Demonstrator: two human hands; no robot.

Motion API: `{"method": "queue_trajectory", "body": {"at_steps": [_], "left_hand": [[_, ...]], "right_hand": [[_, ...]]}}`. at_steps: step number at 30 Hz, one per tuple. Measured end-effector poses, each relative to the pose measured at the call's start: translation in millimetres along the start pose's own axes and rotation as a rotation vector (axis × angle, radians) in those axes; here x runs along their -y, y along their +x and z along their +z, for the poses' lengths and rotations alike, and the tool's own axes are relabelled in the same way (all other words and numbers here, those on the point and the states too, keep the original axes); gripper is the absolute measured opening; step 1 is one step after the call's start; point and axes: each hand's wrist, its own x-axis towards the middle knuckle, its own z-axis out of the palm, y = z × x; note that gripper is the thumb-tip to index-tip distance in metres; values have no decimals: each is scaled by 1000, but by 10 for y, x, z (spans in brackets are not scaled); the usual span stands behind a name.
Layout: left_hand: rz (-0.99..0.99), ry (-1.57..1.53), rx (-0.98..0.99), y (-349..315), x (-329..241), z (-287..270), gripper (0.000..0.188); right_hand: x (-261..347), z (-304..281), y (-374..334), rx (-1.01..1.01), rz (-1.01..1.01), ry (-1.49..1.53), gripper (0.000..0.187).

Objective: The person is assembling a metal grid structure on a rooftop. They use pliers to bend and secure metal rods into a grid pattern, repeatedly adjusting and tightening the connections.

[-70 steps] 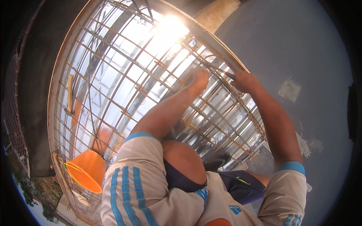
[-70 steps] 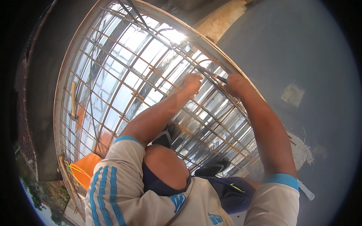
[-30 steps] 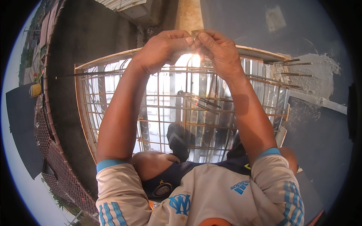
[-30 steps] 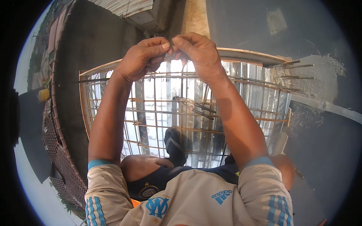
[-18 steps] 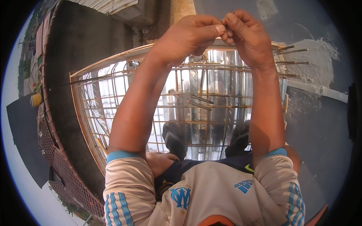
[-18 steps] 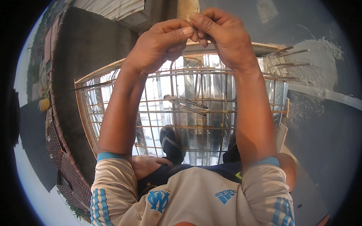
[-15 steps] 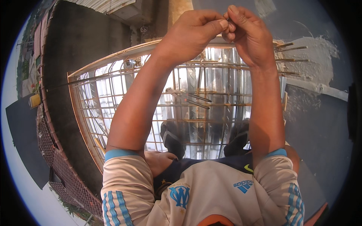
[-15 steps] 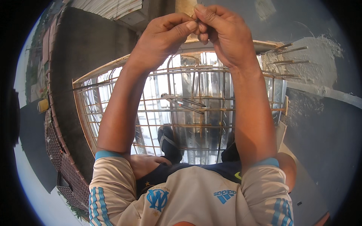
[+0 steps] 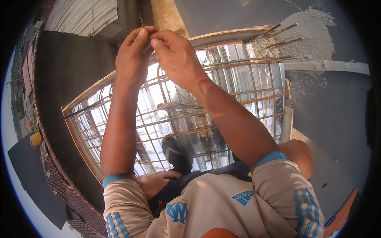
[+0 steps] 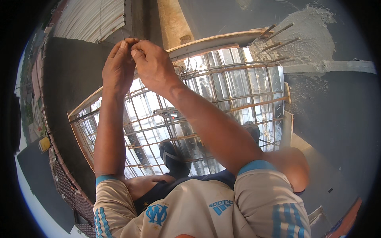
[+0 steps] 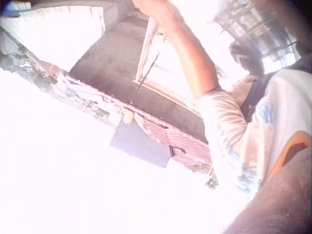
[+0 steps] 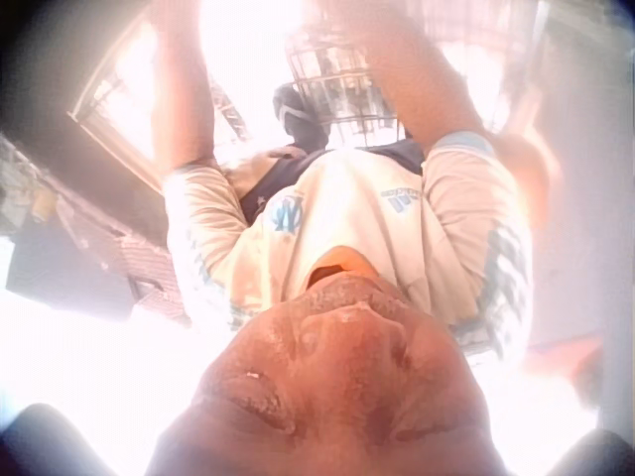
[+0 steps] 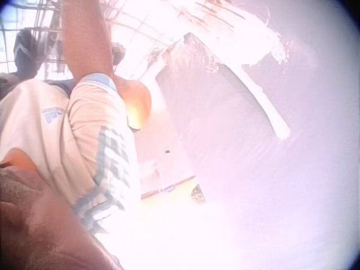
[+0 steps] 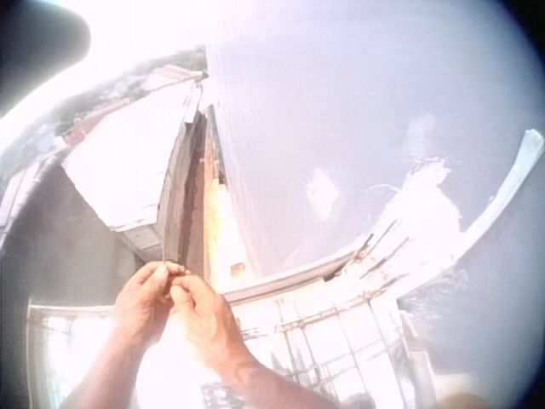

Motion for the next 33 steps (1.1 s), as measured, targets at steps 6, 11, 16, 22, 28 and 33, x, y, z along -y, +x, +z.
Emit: {"method": "queue_trajectory", "body": {"at_steps": [6,11,16,22,28,33], "left_hand": [[-58,111,-114,6,-55,-166,29],[-62,118,-121,36,-74,-177,28],[-124,-45,-94,54,-14,-285,27],[-194,-50,-99,73,96,-317,20],[-356,-24,-74,77,181,-335,18],[-345,123,-49,71,204,-263,19]], "right_hand": [[-216,-5,-25,-21,-57,-156,20],[-95,-151,44,101,-48,-235,24],[-190,-213,102,201,-98,-259,27],[-182,-232,105,207,-68,-439,24],[-136,-351,149,261,49,-521,23],[-176,-467,165,286,18,-585,25]]}}
